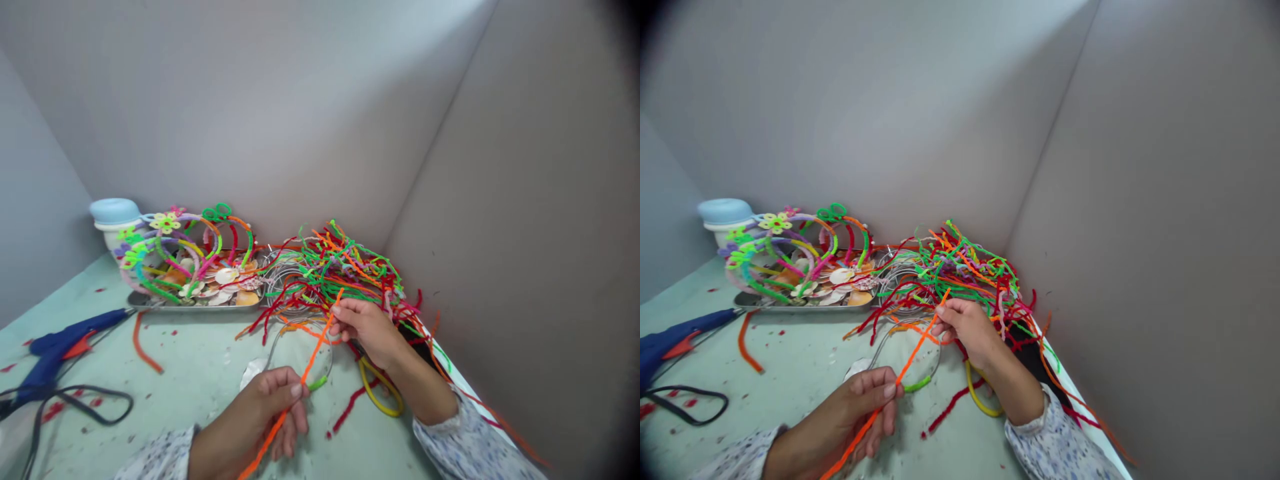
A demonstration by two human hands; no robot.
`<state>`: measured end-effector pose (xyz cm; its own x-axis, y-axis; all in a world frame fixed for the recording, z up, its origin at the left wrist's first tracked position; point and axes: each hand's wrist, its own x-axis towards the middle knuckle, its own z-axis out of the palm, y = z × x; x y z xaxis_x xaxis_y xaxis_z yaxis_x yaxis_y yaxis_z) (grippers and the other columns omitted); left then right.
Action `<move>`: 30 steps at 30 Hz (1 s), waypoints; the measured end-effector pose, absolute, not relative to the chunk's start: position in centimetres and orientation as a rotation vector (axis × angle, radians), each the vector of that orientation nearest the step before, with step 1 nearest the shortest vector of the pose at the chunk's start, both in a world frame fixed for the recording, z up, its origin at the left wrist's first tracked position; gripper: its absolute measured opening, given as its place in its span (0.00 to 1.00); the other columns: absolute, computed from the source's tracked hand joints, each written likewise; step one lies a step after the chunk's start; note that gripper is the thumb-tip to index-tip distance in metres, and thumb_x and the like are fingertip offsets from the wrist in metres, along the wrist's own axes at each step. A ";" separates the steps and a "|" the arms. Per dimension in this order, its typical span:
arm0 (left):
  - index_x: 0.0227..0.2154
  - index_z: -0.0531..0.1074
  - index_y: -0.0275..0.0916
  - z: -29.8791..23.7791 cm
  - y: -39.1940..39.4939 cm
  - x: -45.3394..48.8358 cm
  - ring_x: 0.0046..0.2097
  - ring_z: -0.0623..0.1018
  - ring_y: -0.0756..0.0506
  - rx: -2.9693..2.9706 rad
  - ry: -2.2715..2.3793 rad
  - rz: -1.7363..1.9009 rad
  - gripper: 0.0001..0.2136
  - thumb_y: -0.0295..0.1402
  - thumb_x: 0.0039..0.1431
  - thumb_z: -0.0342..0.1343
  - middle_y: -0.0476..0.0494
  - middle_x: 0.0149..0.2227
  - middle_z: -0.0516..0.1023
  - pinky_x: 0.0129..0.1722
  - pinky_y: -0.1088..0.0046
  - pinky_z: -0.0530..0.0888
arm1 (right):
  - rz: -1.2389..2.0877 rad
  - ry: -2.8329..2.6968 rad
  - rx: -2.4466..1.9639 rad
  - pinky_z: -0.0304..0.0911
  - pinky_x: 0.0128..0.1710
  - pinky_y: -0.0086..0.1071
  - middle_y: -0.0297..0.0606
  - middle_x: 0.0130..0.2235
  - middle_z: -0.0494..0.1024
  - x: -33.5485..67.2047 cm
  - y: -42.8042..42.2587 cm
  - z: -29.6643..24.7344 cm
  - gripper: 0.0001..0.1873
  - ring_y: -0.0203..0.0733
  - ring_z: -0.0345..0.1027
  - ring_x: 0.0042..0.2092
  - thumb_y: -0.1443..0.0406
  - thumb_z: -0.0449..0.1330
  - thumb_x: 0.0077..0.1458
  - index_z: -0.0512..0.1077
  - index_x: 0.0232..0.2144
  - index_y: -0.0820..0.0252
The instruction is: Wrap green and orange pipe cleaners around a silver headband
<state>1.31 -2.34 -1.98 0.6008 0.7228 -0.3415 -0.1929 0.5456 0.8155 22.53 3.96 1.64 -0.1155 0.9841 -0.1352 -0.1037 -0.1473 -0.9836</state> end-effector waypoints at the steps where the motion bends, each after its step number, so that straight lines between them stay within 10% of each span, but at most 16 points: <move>1: 0.28 0.66 0.35 -2.0 -2.4 1.3 0.15 0.69 0.56 0.828 0.733 0.604 0.11 0.38 0.58 0.57 0.48 0.21 0.76 0.13 0.85 0.60 | 1.453 -1.125 -1.164 0.59 0.20 0.20 0.36 0.22 0.78 22.5 4.0 1.5 0.14 0.29 0.66 0.21 0.57 0.66 0.47 0.72 0.24 0.63; 30: 0.34 0.68 0.33 -1.8 -2.6 1.4 0.23 0.76 0.52 0.777 0.634 0.626 0.10 0.36 0.59 0.58 0.42 0.28 0.78 0.24 0.79 0.69 | 1.579 -1.268 -1.138 0.58 0.23 0.25 0.32 0.23 0.75 20.6 2.5 1.7 0.13 0.34 0.69 0.25 0.58 0.67 0.46 0.71 0.25 0.62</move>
